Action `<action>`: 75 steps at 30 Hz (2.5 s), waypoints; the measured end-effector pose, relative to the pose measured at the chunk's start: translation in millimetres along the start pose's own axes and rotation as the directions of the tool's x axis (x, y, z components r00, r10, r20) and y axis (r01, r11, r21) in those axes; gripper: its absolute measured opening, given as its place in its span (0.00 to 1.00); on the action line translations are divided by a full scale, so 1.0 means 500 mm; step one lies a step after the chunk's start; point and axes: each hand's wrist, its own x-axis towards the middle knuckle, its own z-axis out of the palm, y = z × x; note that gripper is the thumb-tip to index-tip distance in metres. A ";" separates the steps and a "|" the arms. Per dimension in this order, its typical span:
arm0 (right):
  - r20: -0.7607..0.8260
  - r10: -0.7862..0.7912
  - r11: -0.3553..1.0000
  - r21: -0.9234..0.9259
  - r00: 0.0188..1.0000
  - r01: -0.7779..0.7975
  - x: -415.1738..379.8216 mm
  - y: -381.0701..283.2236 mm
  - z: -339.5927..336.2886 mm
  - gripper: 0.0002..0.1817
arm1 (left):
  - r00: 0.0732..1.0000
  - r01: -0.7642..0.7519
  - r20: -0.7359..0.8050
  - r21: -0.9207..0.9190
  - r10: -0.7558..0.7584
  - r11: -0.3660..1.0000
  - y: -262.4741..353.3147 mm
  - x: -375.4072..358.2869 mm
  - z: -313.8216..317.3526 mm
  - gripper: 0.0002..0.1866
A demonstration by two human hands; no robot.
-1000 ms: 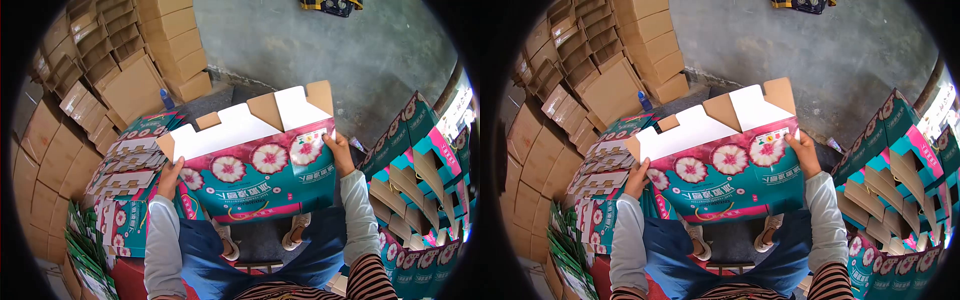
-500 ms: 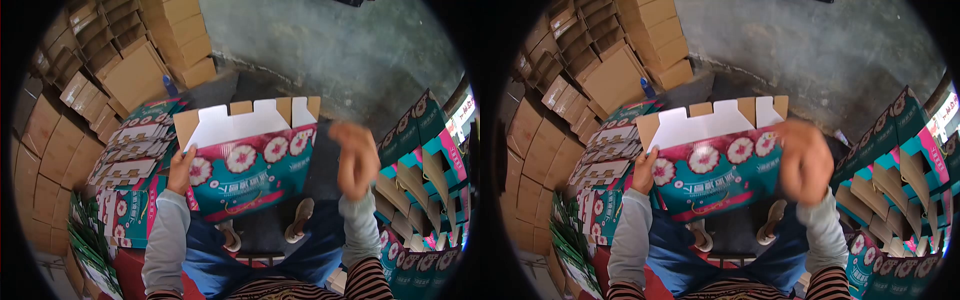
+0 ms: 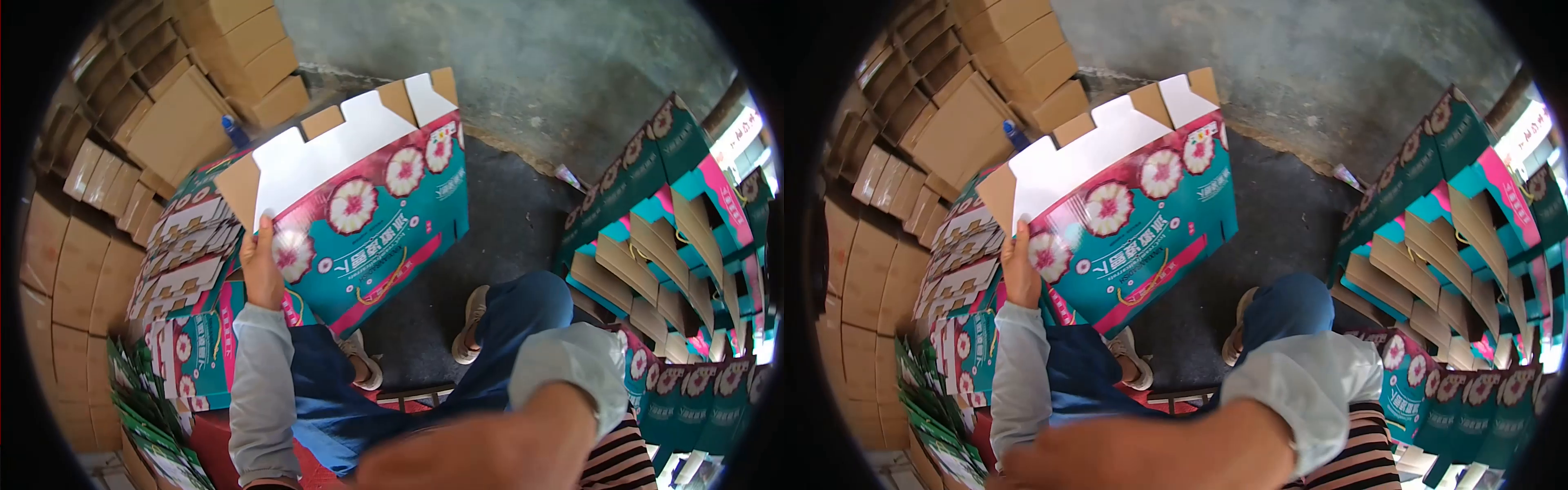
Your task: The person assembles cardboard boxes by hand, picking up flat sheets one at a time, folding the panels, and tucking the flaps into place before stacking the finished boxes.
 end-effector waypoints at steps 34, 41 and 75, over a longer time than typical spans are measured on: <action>0.078 0.825 0.547 0.138 0.560 -0.826 -0.298 0.493 -0.069 0.22 | 0.842 -0.035 0.397 0.717 -0.365 0.696 -0.089 -0.088 0.126 0.27; 0.025 0.856 0.507 -0.241 0.516 -0.828 -0.293 0.513 -0.144 0.15 | 0.844 -0.280 0.444 0.842 -0.300 0.460 -0.091 -0.115 0.139 0.42; 0.588 0.684 0.687 -0.319 0.432 -0.653 -0.371 0.297 -0.069 0.14 | 0.712 -0.604 0.483 0.791 -0.509 -0.094 -0.144 -0.105 0.289 0.48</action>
